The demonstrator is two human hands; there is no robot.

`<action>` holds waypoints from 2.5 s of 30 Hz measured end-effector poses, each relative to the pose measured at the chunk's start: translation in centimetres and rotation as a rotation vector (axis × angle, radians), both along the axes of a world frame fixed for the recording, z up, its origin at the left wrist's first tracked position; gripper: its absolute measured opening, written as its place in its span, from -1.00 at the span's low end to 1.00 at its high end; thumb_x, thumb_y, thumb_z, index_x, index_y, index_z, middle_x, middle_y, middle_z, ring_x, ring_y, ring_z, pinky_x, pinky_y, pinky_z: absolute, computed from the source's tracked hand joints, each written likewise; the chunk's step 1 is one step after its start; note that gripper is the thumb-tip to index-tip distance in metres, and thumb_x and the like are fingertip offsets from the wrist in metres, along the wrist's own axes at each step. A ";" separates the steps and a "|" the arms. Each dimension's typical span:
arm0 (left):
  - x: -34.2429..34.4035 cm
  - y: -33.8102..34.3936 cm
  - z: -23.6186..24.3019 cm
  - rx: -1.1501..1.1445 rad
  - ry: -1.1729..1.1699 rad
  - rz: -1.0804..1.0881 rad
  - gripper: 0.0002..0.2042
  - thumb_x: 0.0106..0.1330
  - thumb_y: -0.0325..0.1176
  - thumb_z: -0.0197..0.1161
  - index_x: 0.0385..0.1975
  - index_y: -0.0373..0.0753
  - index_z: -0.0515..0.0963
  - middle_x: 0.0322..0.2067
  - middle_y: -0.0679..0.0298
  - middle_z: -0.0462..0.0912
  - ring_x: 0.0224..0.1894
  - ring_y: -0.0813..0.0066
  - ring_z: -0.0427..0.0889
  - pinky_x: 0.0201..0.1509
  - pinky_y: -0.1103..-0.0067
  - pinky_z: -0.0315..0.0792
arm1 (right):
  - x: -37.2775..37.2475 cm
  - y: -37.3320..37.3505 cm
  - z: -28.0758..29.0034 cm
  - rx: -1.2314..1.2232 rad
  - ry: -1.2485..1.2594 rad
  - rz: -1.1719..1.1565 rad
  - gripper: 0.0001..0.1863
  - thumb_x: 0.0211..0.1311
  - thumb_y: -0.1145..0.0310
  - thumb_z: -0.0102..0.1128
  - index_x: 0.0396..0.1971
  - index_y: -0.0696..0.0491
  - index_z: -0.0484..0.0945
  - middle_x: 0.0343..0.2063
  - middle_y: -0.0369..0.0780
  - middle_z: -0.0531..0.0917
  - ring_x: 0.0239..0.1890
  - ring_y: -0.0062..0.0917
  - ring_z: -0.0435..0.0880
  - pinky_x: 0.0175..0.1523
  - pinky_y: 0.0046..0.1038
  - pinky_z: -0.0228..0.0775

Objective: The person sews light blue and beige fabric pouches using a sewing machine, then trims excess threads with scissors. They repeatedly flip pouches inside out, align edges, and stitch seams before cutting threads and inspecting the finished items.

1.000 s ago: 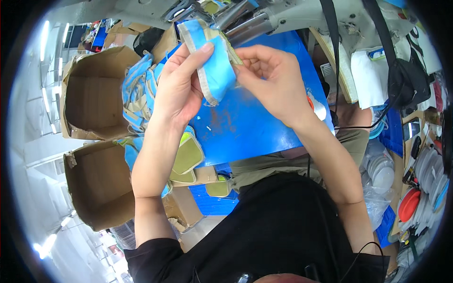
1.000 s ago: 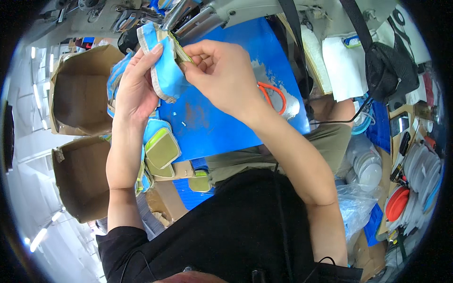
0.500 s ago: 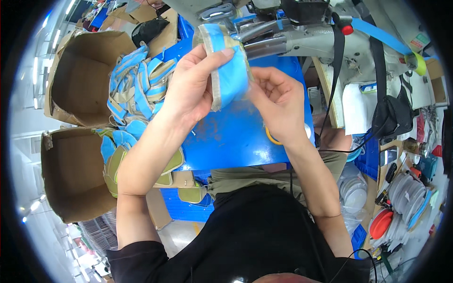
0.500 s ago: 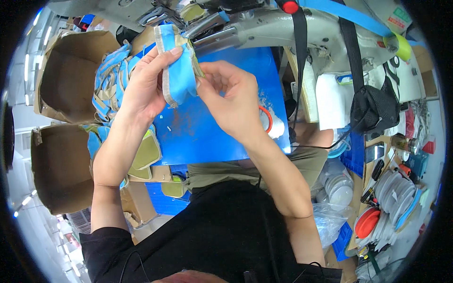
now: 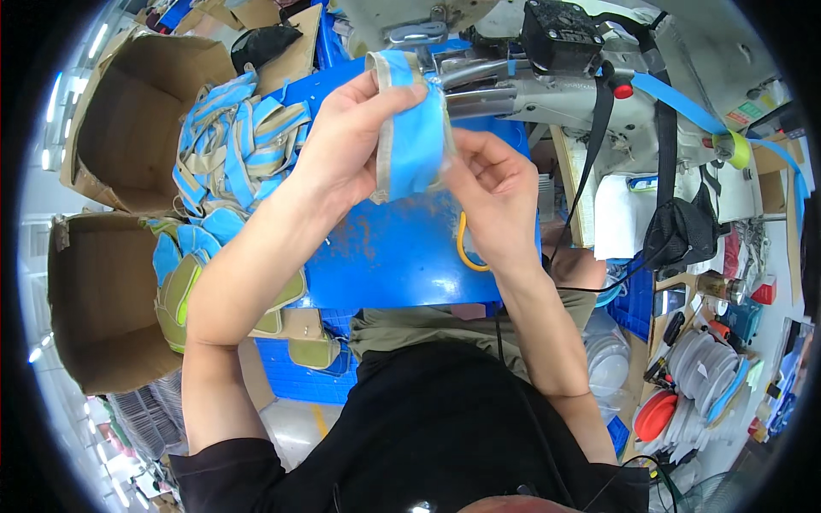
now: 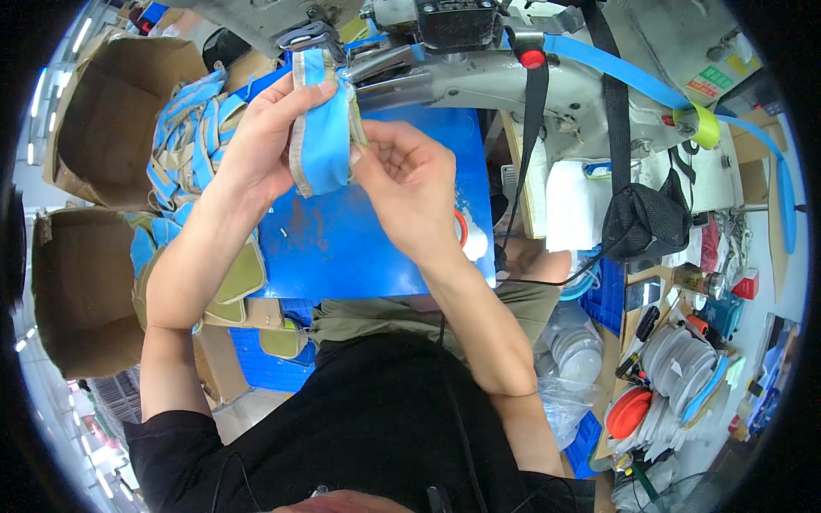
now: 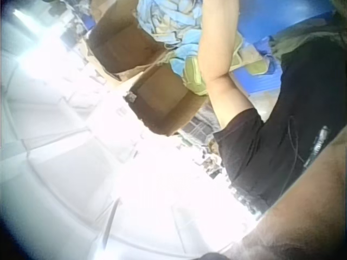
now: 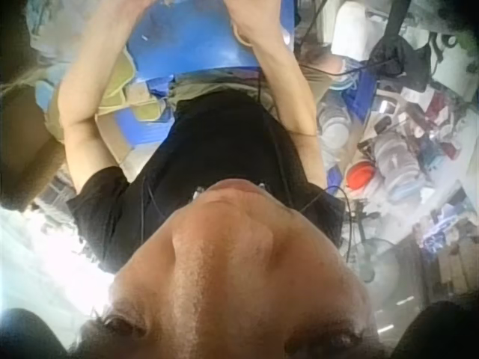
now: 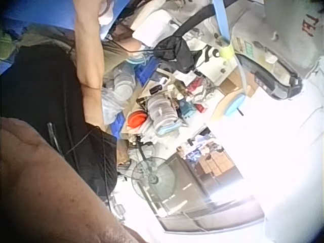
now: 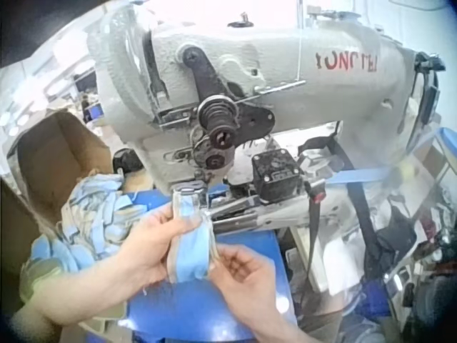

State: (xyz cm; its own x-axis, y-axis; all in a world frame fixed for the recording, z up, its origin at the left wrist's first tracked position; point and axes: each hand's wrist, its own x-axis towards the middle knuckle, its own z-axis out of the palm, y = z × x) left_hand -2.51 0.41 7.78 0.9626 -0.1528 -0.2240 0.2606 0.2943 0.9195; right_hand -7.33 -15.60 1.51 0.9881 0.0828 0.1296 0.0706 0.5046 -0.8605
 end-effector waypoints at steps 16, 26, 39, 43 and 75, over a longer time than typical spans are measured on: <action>-0.9 -0.3 0.5 0.047 0.013 -0.045 -0.71 0.31 -0.35 0.38 -0.08 -0.34 0.52 -0.22 0.19 0.69 -0.24 0.48 0.72 -0.16 0.52 0.64 | 0.6 -0.1 0.5 -0.010 0.020 -0.021 -0.74 0.33 0.54 0.26 -0.01 0.28 0.61 -0.23 -0.21 0.73 -0.23 -0.68 0.68 -0.08 -0.60 0.52; -0.3 -1.0 0.5 0.085 0.048 -0.053 -0.79 0.30 -0.32 0.43 -0.21 -0.24 0.58 -0.35 0.29 0.72 -0.38 0.58 0.71 -0.30 0.58 0.61 | 0.3 -0.1 0.6 -0.064 0.013 -0.027 -0.73 0.35 0.53 0.25 0.00 0.28 0.60 -0.21 -0.22 0.73 -0.21 -0.67 0.67 -0.05 -0.59 0.51; -2.7 -0.5 1.3 0.138 0.039 -0.014 -0.73 0.39 -0.27 0.36 -0.07 -0.32 0.61 -0.20 0.27 0.70 -0.20 0.54 0.70 -0.08 0.59 0.57 | 2.6 -0.5 0.2 -0.100 -0.066 -0.053 -0.75 0.21 0.48 0.34 -0.12 0.23 0.69 -0.34 -0.26 0.75 -0.33 -0.70 0.66 -0.20 -0.60 0.51; -2.8 0.7 0.7 0.115 0.038 -0.081 -0.72 0.48 -0.25 0.23 0.00 -0.32 0.59 -0.11 0.22 0.72 -0.05 0.55 0.69 0.05 0.53 0.58 | 2.6 -0.6 -0.2 -0.168 -0.181 -0.129 -0.71 0.07 0.45 0.39 -0.17 0.20 0.72 -0.43 -0.26 0.75 -0.39 -0.68 0.66 -0.25 -0.56 0.53; -0.6 -0.2 1.1 0.036 0.009 -0.061 -0.73 0.33 -0.43 0.38 -0.03 -0.29 0.55 -0.19 0.28 0.71 -0.21 0.58 0.70 -0.09 0.61 0.59 | 3.0 -0.3 0.4 -0.408 -0.188 -0.227 -0.80 0.12 0.47 0.37 -0.24 0.18 0.71 -0.40 -0.21 0.77 -0.31 -0.56 0.73 -0.12 -0.49 0.54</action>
State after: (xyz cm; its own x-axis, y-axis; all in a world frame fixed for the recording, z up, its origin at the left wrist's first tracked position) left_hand -3.13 0.21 8.88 0.9497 -0.2025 -0.2390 0.2853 0.2442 0.9268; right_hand -4.36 -15.87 1.87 0.9498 -0.0503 0.3088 0.3121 0.0835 -0.9464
